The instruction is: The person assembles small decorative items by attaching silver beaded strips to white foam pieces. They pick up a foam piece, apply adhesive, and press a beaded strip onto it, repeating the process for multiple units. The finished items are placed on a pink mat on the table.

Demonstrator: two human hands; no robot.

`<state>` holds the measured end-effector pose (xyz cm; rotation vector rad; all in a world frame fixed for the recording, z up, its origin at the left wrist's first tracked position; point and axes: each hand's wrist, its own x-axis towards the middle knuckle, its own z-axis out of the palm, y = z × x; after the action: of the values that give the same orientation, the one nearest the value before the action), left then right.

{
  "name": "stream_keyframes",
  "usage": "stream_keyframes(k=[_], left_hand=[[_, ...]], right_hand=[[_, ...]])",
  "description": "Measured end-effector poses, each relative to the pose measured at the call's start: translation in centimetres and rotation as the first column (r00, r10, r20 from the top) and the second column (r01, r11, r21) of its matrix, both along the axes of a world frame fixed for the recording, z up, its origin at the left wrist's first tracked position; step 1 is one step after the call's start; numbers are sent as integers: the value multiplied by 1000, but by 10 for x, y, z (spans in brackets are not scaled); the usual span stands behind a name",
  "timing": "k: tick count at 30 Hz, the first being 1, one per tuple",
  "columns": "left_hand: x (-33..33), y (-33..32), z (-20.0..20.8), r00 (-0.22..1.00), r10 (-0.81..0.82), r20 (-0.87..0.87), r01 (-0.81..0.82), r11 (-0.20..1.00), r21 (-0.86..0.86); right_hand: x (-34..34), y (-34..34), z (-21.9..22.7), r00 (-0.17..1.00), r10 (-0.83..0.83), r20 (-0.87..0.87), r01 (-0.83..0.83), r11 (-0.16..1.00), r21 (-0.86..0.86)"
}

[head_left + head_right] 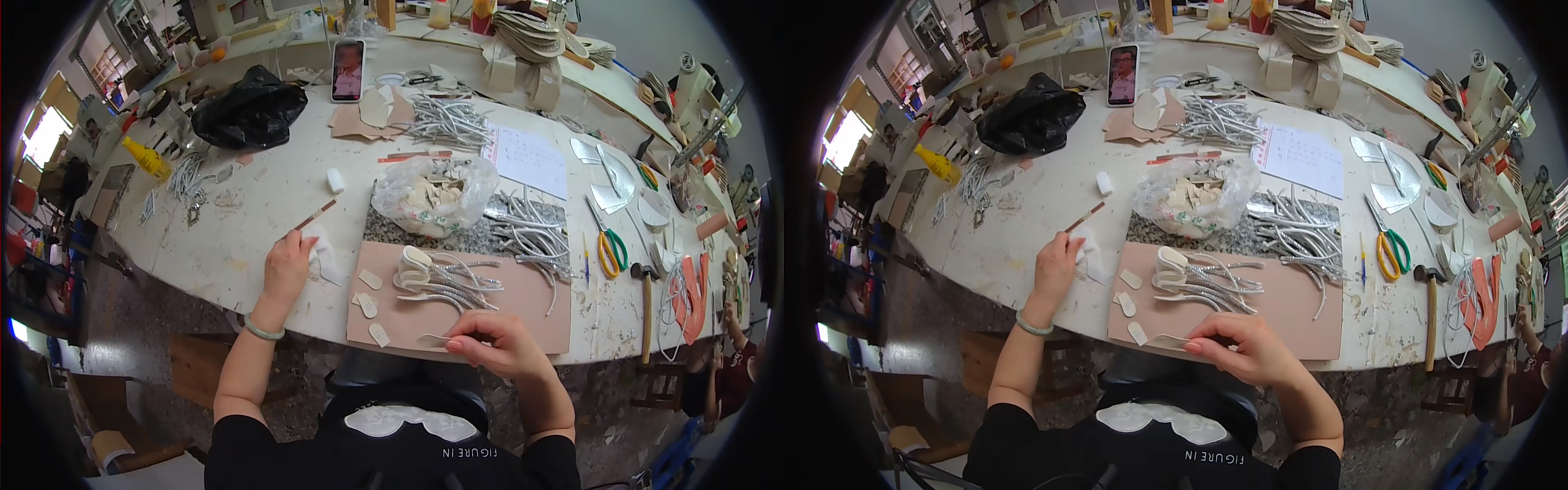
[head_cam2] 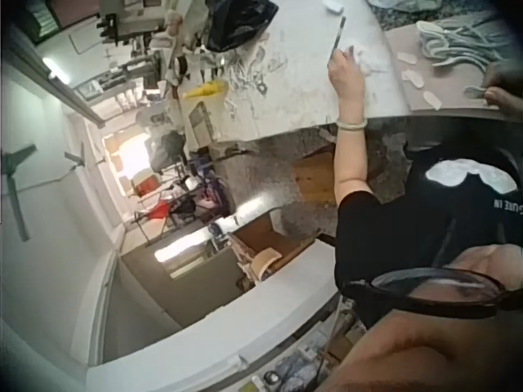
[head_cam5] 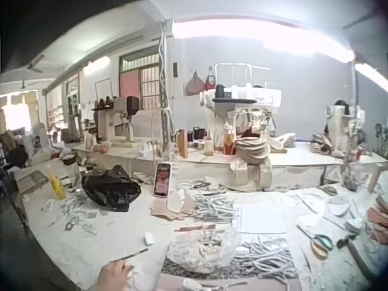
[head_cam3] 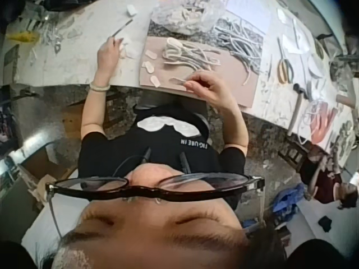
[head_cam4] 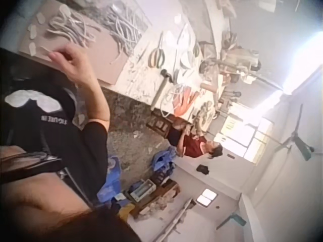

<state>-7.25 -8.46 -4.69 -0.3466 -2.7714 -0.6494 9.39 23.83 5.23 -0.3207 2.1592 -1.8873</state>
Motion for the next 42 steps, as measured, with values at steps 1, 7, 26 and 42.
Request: stream_keyframes(k=[1, 7, 26, 42], left_hand=[[0, -2, 0, 999, 39, 35, -37, 998, -47], [5, -2, 16, 917, -118, -382, 167, 981, 97], [43, -18, 30, 956, -82, 281, -239, 338, 911], [40, -20, 13, 894, -340, 292, -268, 116, 956]], right_hand=[[1, -5, -2, 1000, 6, 25, -6, 1000, 1], [-5, -33, -9, 987, -72, 144, 82, 995, -64], [-143, -169, -9, 986, -97, -136, 125, 968, 219], [-146, -185, -55, 926, 55, -373, 89, 929, 359]])
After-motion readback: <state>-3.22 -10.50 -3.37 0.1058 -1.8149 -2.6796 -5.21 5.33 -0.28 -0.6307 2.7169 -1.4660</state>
